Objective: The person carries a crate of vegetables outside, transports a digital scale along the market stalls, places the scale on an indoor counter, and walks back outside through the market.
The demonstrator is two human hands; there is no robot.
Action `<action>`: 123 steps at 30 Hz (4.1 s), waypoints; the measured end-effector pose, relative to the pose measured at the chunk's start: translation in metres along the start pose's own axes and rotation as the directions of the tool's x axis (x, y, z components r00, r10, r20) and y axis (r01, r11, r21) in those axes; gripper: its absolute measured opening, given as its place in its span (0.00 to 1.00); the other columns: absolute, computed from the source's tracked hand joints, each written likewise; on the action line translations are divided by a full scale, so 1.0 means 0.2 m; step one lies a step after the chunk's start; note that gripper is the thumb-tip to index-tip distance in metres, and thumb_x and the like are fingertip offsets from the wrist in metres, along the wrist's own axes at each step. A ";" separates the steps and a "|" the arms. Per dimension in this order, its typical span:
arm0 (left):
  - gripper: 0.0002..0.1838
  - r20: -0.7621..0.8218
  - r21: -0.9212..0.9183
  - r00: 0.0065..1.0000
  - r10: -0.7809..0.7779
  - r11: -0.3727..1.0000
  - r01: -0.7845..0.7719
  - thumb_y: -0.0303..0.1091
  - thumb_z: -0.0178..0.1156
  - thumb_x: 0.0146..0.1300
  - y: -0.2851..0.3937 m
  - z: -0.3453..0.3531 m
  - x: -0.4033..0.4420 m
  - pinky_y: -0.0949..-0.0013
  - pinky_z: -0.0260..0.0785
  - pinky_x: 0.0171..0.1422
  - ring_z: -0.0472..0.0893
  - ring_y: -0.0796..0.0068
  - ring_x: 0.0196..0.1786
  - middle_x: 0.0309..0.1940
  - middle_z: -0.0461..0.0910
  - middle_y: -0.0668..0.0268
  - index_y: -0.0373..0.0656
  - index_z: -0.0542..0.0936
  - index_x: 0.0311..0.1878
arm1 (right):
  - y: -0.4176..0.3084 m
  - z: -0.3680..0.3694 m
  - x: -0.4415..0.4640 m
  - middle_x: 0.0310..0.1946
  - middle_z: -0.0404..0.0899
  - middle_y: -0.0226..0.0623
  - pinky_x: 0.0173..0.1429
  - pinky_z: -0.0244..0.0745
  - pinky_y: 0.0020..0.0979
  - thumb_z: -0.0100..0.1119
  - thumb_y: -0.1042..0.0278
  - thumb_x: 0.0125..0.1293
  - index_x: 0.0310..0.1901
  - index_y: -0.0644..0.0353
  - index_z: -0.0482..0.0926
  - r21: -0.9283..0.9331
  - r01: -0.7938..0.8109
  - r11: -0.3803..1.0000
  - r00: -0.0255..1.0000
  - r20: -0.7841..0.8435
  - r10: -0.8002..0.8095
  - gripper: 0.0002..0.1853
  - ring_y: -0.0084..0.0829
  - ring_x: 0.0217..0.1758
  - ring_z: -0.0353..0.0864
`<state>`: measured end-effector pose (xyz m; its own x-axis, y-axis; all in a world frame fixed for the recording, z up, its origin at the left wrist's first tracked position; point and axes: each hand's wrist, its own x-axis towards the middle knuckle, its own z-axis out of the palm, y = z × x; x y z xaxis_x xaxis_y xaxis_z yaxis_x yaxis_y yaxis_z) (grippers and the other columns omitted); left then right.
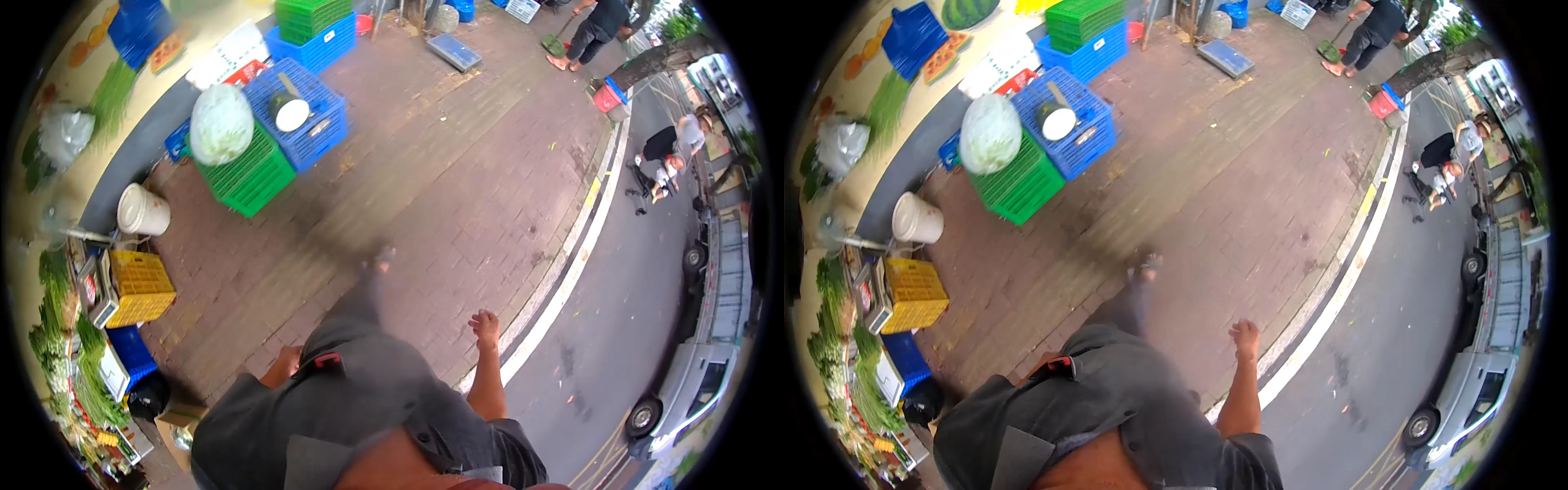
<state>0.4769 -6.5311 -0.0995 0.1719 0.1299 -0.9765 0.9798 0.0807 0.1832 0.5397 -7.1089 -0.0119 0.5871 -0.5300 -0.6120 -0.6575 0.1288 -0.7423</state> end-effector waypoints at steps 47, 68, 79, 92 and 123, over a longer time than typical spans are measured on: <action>0.16 -0.257 -0.474 0.894 0.367 0.758 -0.448 0.43 0.53 0.65 6.44 2.35 0.43 0.67 0.71 0.29 0.78 0.70 0.30 0.35 0.79 0.60 0.42 0.69 0.49 | -4.81 2.19 4.95 0.28 0.78 0.36 0.25 0.66 0.30 0.54 0.49 0.63 0.40 0.61 0.76 -0.472 0.256 0.844 0.923 0.378 -0.069 0.20 0.27 0.24 0.75; 0.20 -0.329 -0.698 0.908 -0.259 0.714 -0.049 0.44 0.51 0.65 7.08 3.01 0.29 0.63 0.72 0.31 0.79 0.66 0.31 0.40 0.78 0.59 0.43 0.68 0.55 | -6.52 3.96 6.64 0.69 0.57 0.38 0.70 0.46 0.53 0.32 0.26 0.62 0.70 0.49 0.53 0.496 -0.428 0.756 0.790 0.612 0.046 0.43 0.46 0.68 0.61; 0.25 -0.412 -0.639 0.900 -0.145 0.750 -0.172 0.44 0.52 0.65 7.58 2.99 0.29 0.64 0.71 0.36 0.79 0.66 0.35 0.43 0.78 0.59 0.41 0.66 0.62 | -6.65 4.01 6.62 0.61 0.69 0.34 0.63 0.64 0.47 0.39 0.31 0.65 0.63 0.51 0.65 0.538 -0.417 0.732 0.824 0.563 0.056 0.36 0.40 0.60 0.69; 0.23 -0.345 -0.775 0.916 -0.203 0.612 -0.156 0.42 0.53 0.65 7.10 3.19 0.40 0.67 0.71 0.34 0.79 0.70 0.33 0.42 0.80 0.59 0.39 0.69 0.59 | -6.53 3.43 6.19 0.65 0.63 0.37 0.66 0.61 0.51 0.41 0.30 0.62 0.68 0.50 0.57 0.418 -0.285 0.863 0.771 0.634 -0.052 0.39 0.45 0.66 0.62; 0.18 0.045 -0.759 0.811 -0.584 -0.548 -0.352 0.43 0.54 0.64 5.35 5.09 0.02 0.63 0.69 0.29 0.78 0.67 0.29 0.35 0.79 0.61 0.40 0.74 0.51 | -5.31 3.27 3.93 0.61 0.68 0.35 0.63 0.65 0.46 0.40 0.33 0.65 0.65 0.53 0.62 -0.629 0.176 0.757 -0.127 0.748 0.651 0.37 0.42 0.61 0.69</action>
<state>1.6310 -7.4503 -0.0228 -0.4282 0.0135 -0.9036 -0.6749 0.6601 0.3297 2.0084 -7.1138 0.1157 -0.1497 0.7785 -0.6096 -0.6916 -0.5231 -0.4982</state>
